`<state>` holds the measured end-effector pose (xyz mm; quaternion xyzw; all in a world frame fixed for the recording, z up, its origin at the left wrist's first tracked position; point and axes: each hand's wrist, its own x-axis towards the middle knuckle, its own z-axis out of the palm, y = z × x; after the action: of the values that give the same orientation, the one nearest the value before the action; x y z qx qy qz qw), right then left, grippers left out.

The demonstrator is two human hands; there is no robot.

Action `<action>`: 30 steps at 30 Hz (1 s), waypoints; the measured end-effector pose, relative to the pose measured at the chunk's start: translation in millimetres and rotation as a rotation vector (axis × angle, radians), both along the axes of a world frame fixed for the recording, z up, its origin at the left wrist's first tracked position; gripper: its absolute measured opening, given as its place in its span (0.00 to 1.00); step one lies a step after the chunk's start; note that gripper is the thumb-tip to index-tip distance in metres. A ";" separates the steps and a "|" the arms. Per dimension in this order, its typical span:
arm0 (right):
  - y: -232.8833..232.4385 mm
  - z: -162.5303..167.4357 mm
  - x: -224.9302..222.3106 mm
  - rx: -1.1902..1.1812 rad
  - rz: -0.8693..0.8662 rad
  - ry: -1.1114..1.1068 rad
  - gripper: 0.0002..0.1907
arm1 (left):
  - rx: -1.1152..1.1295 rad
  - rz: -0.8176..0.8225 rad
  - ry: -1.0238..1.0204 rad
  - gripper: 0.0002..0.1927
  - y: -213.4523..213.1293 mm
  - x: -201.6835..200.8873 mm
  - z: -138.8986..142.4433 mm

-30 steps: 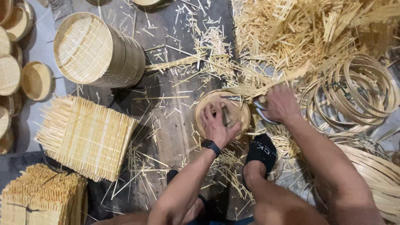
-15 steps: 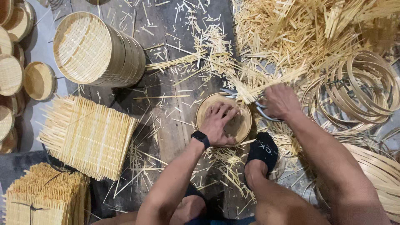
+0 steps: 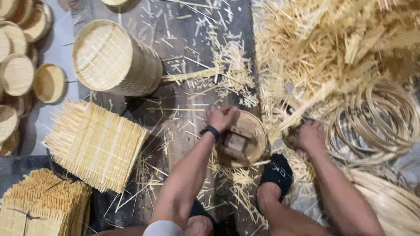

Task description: The person sits on the floor assembling bamboo steamer trays. They fit a woven bamboo mat into a round bamboo rim, press it in place using a wooden block, trim excess slats with shears, and set finished trays onto a stack.

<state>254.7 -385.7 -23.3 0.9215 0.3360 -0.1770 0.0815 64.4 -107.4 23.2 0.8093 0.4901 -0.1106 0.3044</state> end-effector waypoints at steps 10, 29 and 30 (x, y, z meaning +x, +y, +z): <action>58.5 16.0 -54.8 0.437 -0.474 0.766 0.19 | -0.380 0.236 -0.262 0.21 -8.2 18.8 -3.0; 19.2 3.3 -88.9 0.637 -0.906 1.223 0.09 | -0.408 0.520 -0.216 0.24 6.4 -96.2 -14.9; 20.0 3.6 -89.2 0.653 -0.900 1.185 0.09 | -0.357 0.532 -0.187 0.23 7.2 -93.5 -13.1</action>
<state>165.5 -365.8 -19.7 0.6988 -0.0445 -0.5443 -0.4620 -29.1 -100.2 10.1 0.5937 0.6268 -0.0367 0.5032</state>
